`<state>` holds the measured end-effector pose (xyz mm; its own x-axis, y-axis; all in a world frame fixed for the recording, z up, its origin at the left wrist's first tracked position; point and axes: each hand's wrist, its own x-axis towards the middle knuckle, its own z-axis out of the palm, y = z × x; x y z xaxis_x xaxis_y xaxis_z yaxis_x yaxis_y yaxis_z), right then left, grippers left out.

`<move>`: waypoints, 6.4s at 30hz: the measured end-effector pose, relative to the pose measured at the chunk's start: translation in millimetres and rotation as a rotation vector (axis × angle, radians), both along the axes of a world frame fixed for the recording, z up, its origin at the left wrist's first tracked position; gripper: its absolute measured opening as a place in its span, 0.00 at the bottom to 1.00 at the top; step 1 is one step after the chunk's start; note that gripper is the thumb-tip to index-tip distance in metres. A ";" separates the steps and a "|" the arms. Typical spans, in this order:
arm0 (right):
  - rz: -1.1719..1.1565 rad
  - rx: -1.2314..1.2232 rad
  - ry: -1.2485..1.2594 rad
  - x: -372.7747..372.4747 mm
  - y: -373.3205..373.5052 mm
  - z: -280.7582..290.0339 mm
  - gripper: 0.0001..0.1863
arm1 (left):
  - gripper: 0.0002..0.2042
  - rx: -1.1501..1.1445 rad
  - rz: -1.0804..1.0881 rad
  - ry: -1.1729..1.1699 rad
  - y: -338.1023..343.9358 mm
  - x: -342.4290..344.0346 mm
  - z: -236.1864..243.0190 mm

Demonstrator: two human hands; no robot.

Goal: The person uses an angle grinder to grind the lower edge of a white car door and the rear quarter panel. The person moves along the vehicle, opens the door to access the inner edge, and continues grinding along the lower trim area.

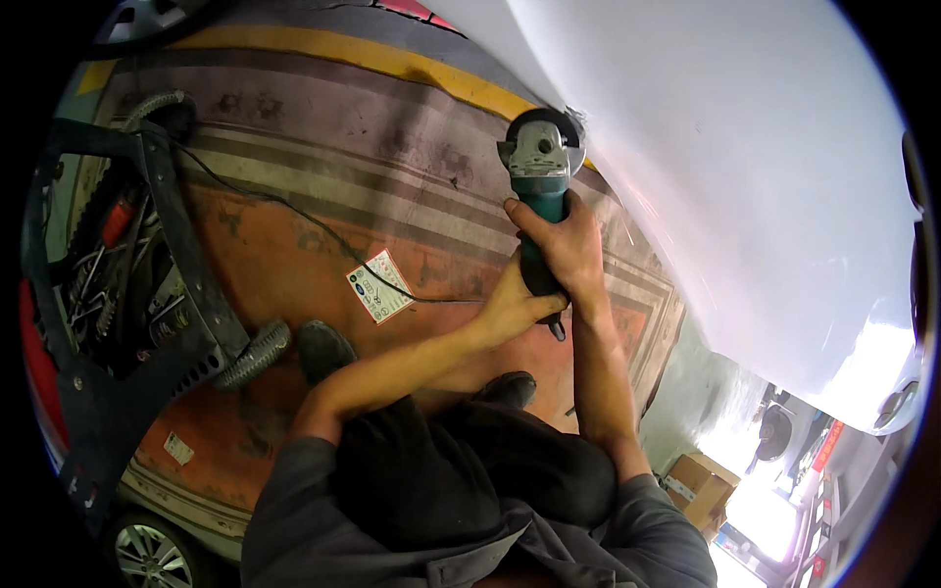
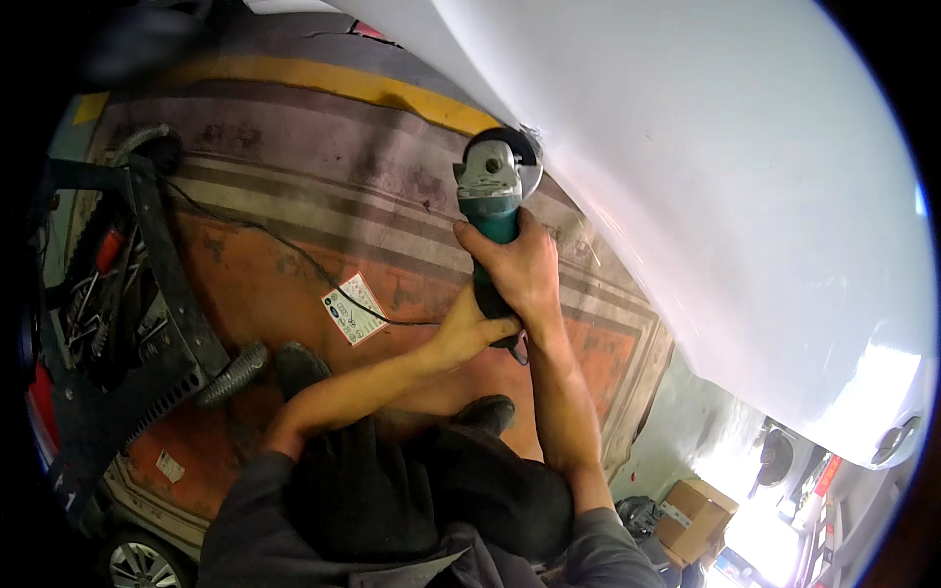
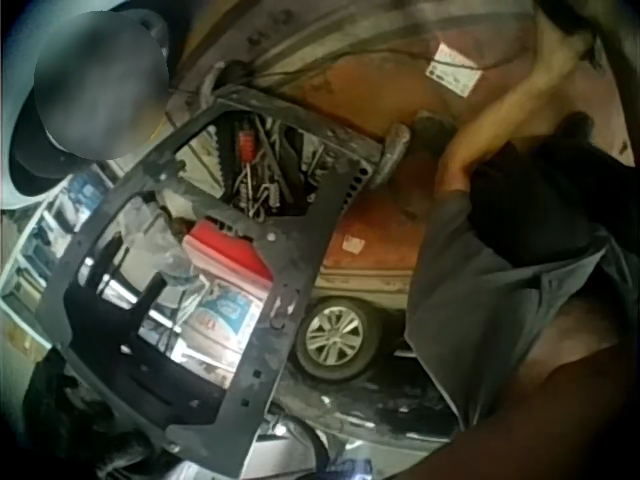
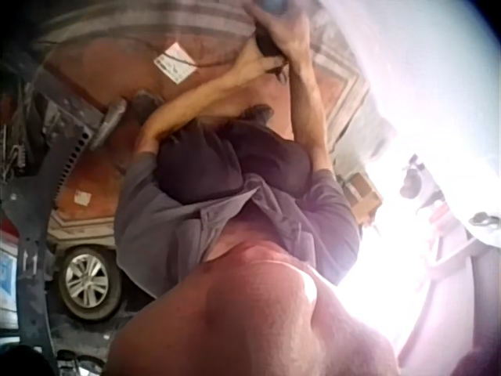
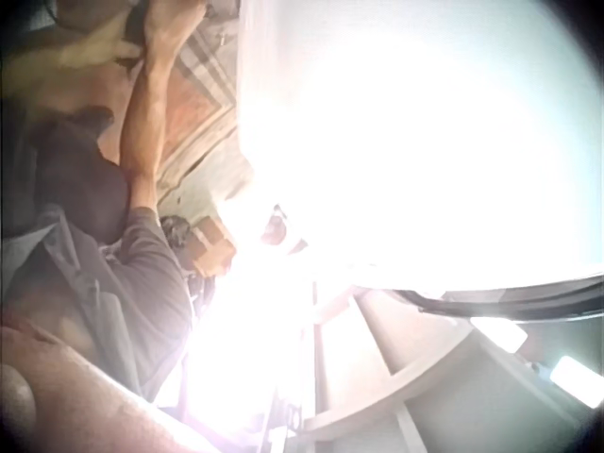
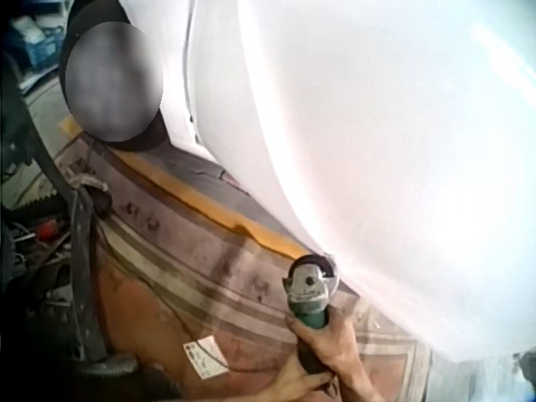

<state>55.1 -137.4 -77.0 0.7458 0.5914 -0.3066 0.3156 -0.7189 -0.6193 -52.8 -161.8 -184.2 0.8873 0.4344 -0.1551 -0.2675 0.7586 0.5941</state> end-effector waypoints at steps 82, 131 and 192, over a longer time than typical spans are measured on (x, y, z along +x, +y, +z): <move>-0.041 -0.191 -0.081 -6.3 5.2 0.4 0.32 | 0.47 -0.161 0.019 -0.152 -6.2 4.4 5.9; -0.047 -0.182 -0.056 -2.0 5.5 -4.7 0.32 | 0.43 -0.276 -0.101 -0.125 5.4 -0.8 9.2; -0.096 -0.310 -0.077 -1.9 -16.8 5.9 0.35 | 0.43 -0.222 -0.136 -0.099 -25.0 2.9 8.2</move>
<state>53.2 -154.3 -71.1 0.8213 0.4052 -0.4016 0.2750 -0.8979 -0.3437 -49.9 -186.7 -176.0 0.9506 0.2755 -0.1431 -0.2029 0.9002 0.3852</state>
